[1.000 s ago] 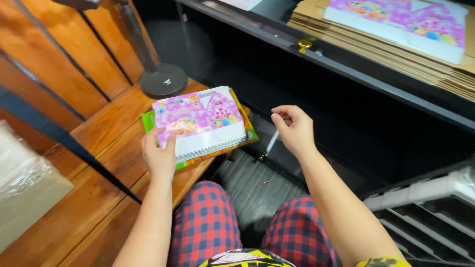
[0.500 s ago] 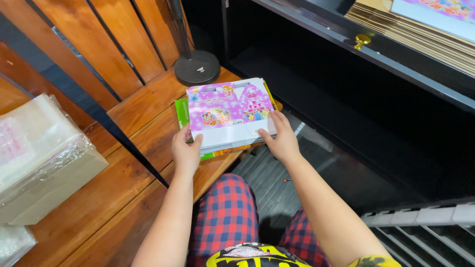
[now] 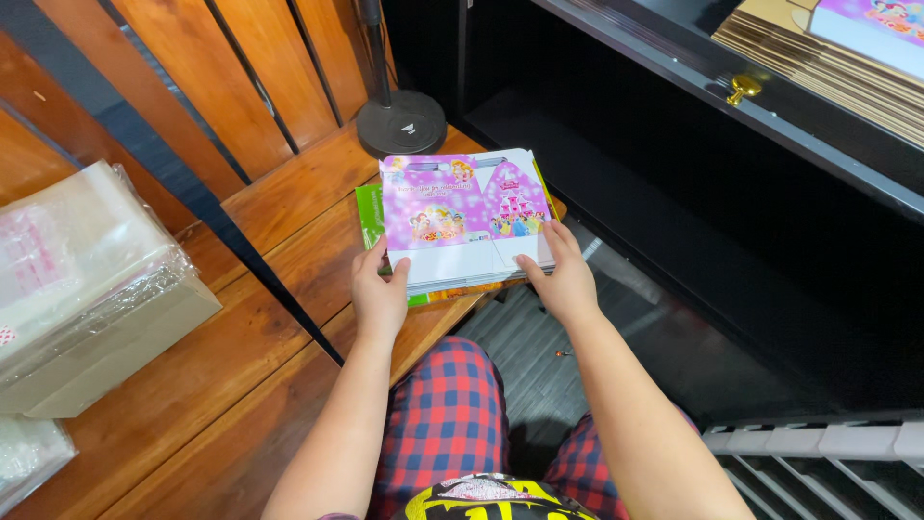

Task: The person sits on the floor and repeatedly picks up flat cardboard pieces from a wooden table, then places them onto a stack on a black shelf. The person also picks up printed paper sheets and places them on top of the cardboard stack.

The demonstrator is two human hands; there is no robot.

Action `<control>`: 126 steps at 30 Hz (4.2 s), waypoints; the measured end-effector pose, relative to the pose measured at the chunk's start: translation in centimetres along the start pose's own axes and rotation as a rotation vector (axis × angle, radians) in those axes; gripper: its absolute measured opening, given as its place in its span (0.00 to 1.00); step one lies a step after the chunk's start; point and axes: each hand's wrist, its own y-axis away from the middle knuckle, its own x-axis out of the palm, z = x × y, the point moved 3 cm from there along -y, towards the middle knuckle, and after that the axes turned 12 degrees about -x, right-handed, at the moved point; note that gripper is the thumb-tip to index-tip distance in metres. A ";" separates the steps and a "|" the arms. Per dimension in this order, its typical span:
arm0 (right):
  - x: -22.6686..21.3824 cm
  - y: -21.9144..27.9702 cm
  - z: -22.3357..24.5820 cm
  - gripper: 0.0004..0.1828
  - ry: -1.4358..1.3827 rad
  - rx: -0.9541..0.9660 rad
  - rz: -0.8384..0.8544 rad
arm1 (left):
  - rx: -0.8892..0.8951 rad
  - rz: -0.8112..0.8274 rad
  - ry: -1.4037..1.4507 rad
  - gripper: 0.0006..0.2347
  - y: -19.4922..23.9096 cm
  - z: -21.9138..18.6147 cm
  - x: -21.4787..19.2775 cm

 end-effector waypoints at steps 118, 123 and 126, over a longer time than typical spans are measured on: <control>-44.4 1.8 -5.9 0.26 -0.182 0.196 -0.792 | 0.768 0.691 -0.292 0.28 10.7 -40.8 23.1; -44.3 2.1 -6.1 0.25 -0.104 0.199 -0.762 | 0.740 0.701 -0.351 0.27 10.7 -40.8 23.1; -44.2 1.9 -6.5 0.23 -0.060 0.205 -0.741 | 0.747 0.703 -0.387 0.27 10.6 -40.7 23.3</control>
